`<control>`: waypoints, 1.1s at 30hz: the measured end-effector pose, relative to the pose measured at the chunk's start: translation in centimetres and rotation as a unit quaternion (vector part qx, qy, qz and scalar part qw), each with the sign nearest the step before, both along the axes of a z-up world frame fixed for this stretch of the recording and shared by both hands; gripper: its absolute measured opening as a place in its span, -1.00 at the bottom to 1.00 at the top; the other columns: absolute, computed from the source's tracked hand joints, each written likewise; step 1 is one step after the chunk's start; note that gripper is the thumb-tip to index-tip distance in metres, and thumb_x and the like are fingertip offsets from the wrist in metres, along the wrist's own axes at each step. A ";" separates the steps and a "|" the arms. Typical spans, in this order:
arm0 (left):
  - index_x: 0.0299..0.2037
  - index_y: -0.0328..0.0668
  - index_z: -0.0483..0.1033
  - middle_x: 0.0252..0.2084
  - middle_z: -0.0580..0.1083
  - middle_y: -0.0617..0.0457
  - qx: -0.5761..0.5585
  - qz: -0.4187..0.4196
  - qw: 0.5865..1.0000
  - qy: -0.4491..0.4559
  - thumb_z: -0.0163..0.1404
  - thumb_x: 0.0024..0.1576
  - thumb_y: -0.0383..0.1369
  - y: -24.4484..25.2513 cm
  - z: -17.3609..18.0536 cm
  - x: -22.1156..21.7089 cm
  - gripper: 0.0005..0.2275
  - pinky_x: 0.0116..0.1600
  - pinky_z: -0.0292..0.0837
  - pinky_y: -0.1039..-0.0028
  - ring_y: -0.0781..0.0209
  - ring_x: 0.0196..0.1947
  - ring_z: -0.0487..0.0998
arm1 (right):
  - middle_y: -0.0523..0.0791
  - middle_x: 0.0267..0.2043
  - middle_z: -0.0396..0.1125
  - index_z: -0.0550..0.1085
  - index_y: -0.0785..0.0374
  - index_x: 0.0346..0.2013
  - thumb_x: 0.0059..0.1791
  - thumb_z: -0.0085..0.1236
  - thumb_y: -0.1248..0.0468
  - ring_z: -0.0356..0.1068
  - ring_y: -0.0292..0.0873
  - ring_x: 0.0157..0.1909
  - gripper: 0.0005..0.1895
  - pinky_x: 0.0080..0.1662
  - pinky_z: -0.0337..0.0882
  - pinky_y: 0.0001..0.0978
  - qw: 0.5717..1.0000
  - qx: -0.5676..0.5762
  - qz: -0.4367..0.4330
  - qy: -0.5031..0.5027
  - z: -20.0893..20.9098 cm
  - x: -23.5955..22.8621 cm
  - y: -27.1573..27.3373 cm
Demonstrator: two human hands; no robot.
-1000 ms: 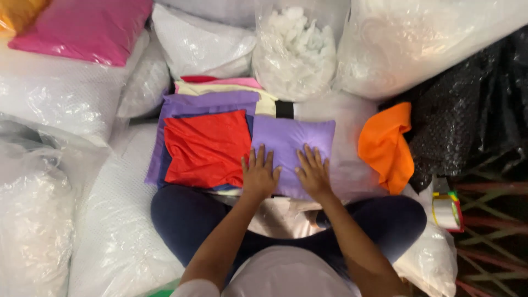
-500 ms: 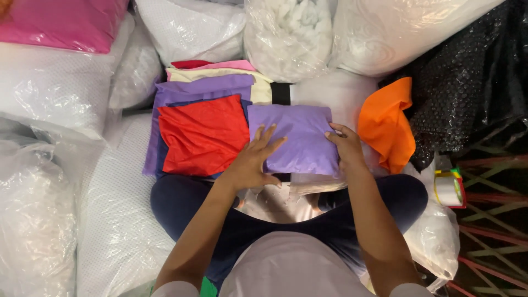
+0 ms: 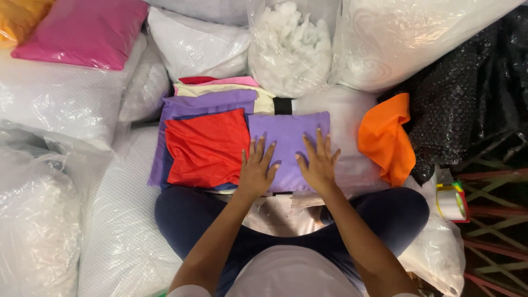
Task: Inspecting and smoothing a small purple pillowcase filled with white stuffing at an upholstery station.
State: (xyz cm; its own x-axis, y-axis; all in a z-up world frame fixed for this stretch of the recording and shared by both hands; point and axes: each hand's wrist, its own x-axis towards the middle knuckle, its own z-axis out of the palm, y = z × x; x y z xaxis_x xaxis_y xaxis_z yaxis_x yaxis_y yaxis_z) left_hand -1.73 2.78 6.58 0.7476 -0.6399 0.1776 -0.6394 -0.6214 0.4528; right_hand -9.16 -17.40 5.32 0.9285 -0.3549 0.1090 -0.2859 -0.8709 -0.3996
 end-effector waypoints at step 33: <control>0.54 -0.09 -0.18 0.52 -0.18 -0.30 -0.369 0.018 0.905 0.213 -0.12 0.26 -0.20 -4.9 9.5 -1.3 -0.33 0.47 -0.35 -0.28 -0.38 0.54 -0.24 | 0.02 -0.16 0.37 0.47 0.16 0.14 -0.16 0.45 0.21 0.46 0.01 -0.19 -0.41 -0.17 0.51 -0.21 0.950 0.288 0.016 -0.117 15.2 -0.2 0.8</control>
State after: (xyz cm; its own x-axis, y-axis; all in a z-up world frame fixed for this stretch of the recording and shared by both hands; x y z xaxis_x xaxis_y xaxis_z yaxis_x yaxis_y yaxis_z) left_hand -3.04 -2.09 16.08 0.8666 -0.4383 0.2383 -0.2955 -0.0662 0.9530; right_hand -9.35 -16.57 20.49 0.9141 -0.3901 0.1107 -0.1069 -0.4953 -0.8621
